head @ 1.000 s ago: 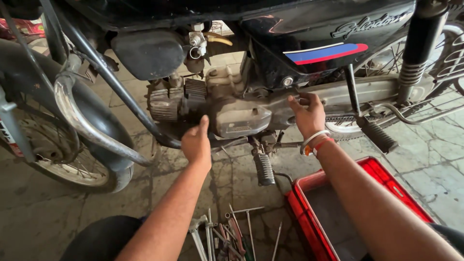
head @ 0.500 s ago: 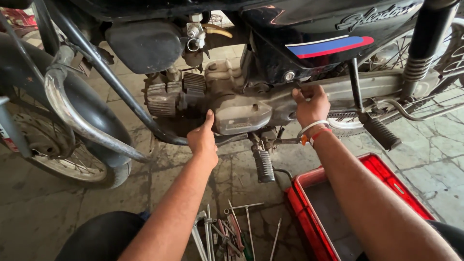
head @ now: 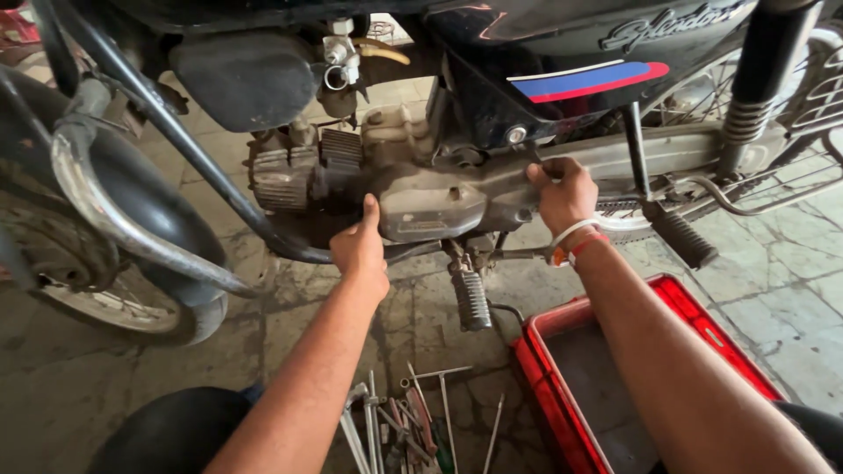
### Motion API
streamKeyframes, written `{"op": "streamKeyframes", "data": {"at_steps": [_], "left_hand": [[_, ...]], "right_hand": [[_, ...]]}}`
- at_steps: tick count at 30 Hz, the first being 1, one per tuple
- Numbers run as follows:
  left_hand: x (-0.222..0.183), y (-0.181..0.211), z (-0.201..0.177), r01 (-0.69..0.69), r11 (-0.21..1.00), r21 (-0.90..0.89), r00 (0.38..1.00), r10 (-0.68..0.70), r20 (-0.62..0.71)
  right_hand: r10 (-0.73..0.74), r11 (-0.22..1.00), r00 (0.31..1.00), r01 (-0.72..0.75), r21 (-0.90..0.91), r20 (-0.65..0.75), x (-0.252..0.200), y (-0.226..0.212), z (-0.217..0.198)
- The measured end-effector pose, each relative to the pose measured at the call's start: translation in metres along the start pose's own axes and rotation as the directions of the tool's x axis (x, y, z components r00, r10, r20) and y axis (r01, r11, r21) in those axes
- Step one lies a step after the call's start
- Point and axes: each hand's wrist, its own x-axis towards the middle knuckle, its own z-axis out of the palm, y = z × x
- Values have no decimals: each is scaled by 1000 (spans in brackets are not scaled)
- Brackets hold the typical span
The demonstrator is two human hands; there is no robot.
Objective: The person kneels beside a motorcycle and uses a T-handle socket wrench to loosen bolts on the engine crankcase. They then pull the round engine cover off by hand and place it into a red plastic crate, before picking up a rag from the floor.
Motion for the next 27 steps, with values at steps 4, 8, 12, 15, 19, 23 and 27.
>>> {"op": "streamKeyframes", "data": {"at_steps": [4, 8, 12, 15, 19, 23, 27], "left_hand": [[-11, 8, 4, -1, 1000, 10, 1000, 1, -15], [-14, 7, 3, 26, 995, 93, 1000, -25, -13], [-8, 3, 3, -2, 995, 101, 1000, 1, 10], [-20, 15, 4, 52, 995, 91, 999, -53, 11], [-12, 10, 2, 60, 993, 104, 998, -58, -19], [13, 0, -2, 13, 994, 113, 1000, -14, 5], [32, -5, -11, 53, 999, 11, 999, -53, 7]], "right_hand": [[-39, 999, 999, 39, -18, 0, 7, 12, 8], [-131, 991, 989, 130, -13, -66, 11, 20, 19], [-88, 994, 994, 92, 60, -65, 7, 15, 18], [-109, 989, 992, 115, 88, -70, 4, 18, 19], [-160, 984, 986, 163, 68, -52, 3, 20, 16], [-82, 989, 996, 87, 121, -47, 3, 15, 15], [-49, 985, 994, 64, 161, -95, -4, 10, 11]]}}
